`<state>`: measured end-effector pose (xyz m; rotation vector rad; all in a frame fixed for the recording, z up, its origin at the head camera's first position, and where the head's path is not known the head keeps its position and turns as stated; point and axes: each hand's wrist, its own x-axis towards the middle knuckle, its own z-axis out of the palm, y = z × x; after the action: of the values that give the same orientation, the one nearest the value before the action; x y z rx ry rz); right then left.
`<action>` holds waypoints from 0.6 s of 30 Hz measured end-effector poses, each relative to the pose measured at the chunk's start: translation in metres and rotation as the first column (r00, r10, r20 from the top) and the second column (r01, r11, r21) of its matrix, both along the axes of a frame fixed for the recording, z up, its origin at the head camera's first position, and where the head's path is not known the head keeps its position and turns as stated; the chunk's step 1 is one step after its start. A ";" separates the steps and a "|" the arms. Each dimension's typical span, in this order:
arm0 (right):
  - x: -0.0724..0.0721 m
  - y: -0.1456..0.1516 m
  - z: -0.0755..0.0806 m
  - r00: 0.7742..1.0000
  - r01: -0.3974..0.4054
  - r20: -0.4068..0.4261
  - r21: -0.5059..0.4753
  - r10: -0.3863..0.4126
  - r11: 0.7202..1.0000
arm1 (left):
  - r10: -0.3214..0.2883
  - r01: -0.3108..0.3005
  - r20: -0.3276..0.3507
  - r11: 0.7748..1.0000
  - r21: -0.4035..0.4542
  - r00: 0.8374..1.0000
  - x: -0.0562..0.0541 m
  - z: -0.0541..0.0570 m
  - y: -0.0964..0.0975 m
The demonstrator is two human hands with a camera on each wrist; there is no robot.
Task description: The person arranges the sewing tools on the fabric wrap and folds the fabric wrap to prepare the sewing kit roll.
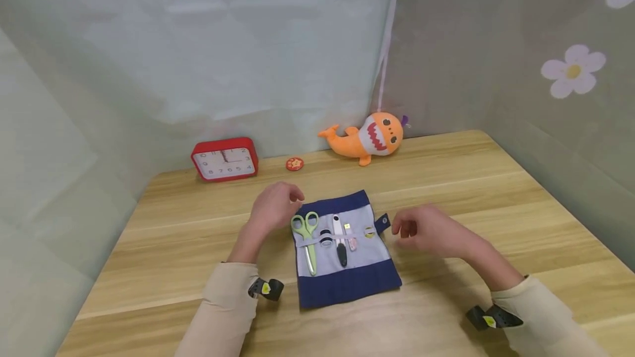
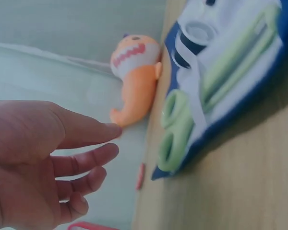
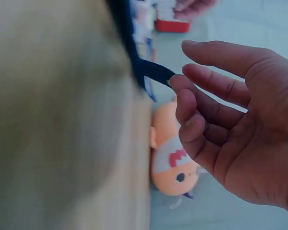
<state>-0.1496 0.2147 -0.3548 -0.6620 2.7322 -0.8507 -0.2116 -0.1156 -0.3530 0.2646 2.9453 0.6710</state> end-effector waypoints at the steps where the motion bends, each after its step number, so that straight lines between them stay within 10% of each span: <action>1: 0.003 0.000 -0.003 1.000 -0.014 0.004 -0.009 0.014 1.000 | -0.004 0.004 0.000 1.000 0.003 1.000 -0.002 -0.002 -0.002; 18: 0.032 -0.014 -0.033 0.991 -0.095 0.097 0.041 0.091 0.995 | -0.153 0.152 -0.017 0.987 -0.058 0.988 -0.028 -0.037 -0.016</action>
<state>-0.1177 0.2003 -0.3875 -0.7149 2.6062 -0.7753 -0.2393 -0.1319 -0.3900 0.4883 2.9200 0.5667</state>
